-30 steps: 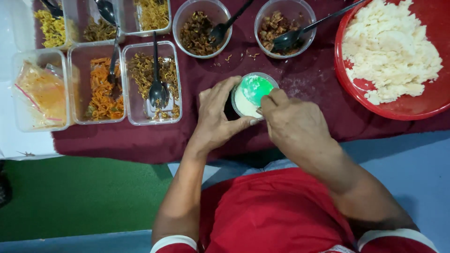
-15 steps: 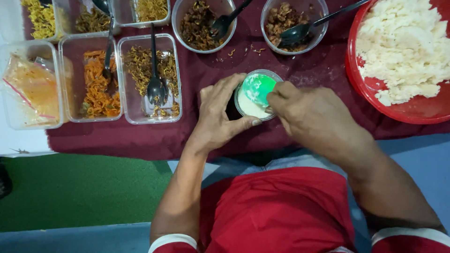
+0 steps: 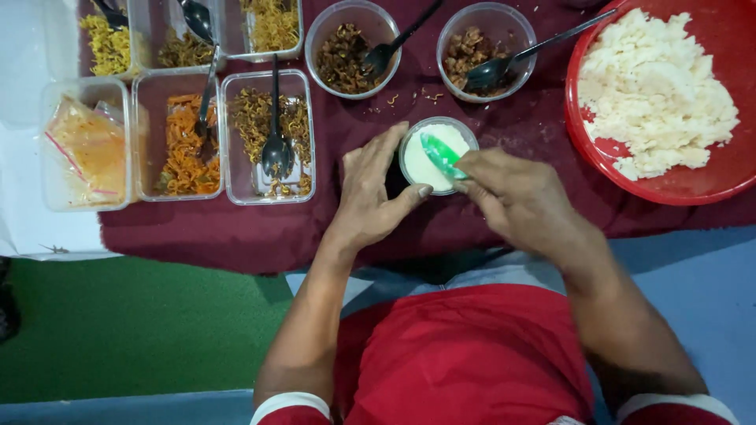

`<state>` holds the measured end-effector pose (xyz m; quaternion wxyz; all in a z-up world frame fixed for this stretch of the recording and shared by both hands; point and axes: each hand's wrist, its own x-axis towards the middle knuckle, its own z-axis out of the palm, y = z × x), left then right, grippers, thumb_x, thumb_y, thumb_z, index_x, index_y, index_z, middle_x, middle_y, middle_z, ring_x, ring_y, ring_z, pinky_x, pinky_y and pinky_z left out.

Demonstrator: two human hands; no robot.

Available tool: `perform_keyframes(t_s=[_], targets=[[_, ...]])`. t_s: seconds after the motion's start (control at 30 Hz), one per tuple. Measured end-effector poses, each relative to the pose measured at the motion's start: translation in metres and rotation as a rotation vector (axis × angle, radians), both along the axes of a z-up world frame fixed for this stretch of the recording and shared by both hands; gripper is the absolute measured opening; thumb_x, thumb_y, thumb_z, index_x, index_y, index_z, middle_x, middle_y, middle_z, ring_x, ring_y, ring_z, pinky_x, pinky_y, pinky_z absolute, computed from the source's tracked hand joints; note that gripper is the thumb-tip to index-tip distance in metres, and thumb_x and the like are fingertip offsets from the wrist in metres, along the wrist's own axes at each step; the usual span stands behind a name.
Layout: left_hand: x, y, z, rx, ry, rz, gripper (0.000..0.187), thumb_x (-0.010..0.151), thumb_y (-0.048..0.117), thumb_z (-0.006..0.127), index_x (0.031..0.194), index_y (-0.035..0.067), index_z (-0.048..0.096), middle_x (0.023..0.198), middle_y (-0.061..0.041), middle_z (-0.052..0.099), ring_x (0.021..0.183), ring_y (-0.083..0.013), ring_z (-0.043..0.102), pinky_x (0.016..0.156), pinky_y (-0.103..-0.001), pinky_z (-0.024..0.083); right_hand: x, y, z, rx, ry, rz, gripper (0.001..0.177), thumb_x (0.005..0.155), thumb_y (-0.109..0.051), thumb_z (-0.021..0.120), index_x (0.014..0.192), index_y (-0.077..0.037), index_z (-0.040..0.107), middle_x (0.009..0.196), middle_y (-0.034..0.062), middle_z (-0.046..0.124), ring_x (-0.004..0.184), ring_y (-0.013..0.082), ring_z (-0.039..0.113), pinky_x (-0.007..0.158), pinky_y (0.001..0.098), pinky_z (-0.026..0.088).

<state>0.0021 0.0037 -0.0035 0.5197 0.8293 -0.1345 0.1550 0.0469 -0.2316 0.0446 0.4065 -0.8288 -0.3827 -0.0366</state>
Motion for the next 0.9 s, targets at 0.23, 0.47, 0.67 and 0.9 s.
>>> perform_keyframes(t_s=[0.23,0.47,0.67,0.9], targets=[[-0.002,-0.001,0.005,0.032,-0.007,-0.009,0.101,0.072,0.051,0.093,0.150,0.006,0.046,0.137,-0.012,0.061,0.126,-0.0290,0.060,0.102,-0.044,0.032,-0.023,0.001,-0.009,0.022,-0.039,-0.098,0.021,0.095,-0.013,0.077,0.116,-0.010,0.079,0.115,0.0098,0.077,0.105,0.0328,0.075,0.086,0.0398,0.059],[0.001,-0.004,0.007,0.023,0.003,0.019,0.096,0.067,0.050,0.095,0.142,0.008,0.053,0.128,-0.008,0.065,0.116,-0.0261,0.065,0.099,-0.040,0.035,-0.023,0.005,0.005,0.039,-0.038,-0.125,0.014,0.100,-0.008,0.071,0.112,-0.007,0.079,0.107,0.0116,0.077,0.099,0.0357,0.075,0.083,0.0404,0.059],[0.000,-0.005,0.010,0.021,0.018,0.032,0.108,0.055,0.055,0.099,0.141,0.010,0.052,0.125,-0.006,0.065,0.114,-0.0247,0.065,0.100,-0.041,0.035,-0.027,0.005,0.003,0.051,-0.013,-0.131,0.014,0.100,-0.011,0.071,0.111,-0.010,0.079,0.108,0.0080,0.077,0.101,0.0319,0.075,0.084,0.0386,0.059],[-0.005,-0.008,0.017,0.128,0.024,-0.010,0.124,0.057,0.061,0.094,0.152,0.002,0.041,0.139,-0.020,0.058,0.130,-0.0369,0.056,0.106,-0.048,0.031,-0.031,0.006,0.016,-0.001,-0.043,-0.168,0.017,0.102,-0.016,0.070,0.115,-0.008,0.078,0.110,0.0086,0.076,0.102,0.0311,0.074,0.084,0.0380,0.058]])
